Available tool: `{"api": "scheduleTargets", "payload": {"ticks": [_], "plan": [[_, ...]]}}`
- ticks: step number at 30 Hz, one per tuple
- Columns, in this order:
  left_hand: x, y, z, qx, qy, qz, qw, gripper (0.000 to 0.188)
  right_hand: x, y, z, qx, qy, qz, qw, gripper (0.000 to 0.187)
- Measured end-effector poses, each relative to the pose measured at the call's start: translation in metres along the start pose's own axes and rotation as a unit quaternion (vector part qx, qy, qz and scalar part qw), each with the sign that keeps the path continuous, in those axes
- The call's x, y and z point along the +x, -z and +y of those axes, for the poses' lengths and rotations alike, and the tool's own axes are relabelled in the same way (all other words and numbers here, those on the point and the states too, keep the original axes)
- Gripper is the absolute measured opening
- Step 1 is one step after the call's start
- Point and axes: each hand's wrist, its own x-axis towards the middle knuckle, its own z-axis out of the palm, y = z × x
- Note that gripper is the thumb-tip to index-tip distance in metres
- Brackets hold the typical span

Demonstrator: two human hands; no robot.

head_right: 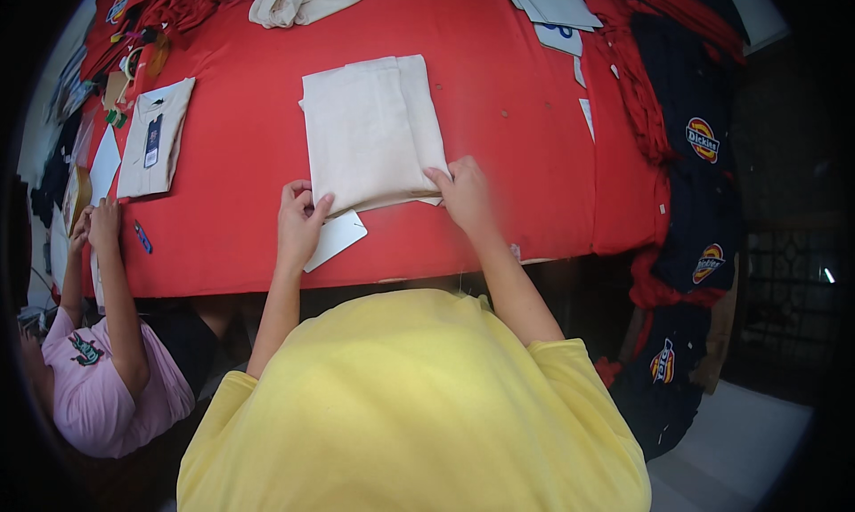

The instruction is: The person folds shirts on a table and places them into plastic bags.

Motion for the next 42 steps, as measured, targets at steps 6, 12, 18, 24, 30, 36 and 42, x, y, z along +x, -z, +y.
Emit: {"api": "scheduleTargets", "payload": {"ticks": [6, 12, 18, 24, 30, 36, 42], "plan": [[0.000, -0.002, 0.000, 0.065, -0.024, 0.043, 0.997, 0.030, -0.008, 0.001, -0.005, -0.169, 0.100, 0.074, 0.978, 0.041], [-0.001, 0.008, 0.002, 0.211, -0.026, 0.013, 0.977, 0.029, -0.014, 0.011, -0.027, -0.229, 0.028, -0.016, 0.973, 0.040], [0.003, 0.020, 0.016, 0.055, 0.085, -0.067, 0.993, 0.018, -0.009, 0.005, -0.015, -0.018, -0.025, -0.037, 0.999, 0.031], [0.005, 0.086, 0.041, -0.362, 0.055, -0.138, 0.920, 0.022, -0.013, 0.076, -0.063, 0.391, 0.010, -0.213, 0.895, 0.035], [0.027, 0.124, 0.109, -0.284, -0.048, -0.083, 0.954, 0.019, 0.003, 0.121, -0.130, 0.275, 0.133, -0.161, 0.938, 0.023], [0.125, 0.082, 0.076, -0.294, -0.063, -0.034, 0.953, 0.016, 0.101, 0.090, -0.112, 0.270, 0.066, -0.162, 0.947, 0.016], [0.215, 0.020, 0.017, -0.293, 0.006, 0.004, 0.956, 0.023, 0.192, 0.014, -0.074, 0.302, 0.028, -0.088, 0.949, 0.019]]}}
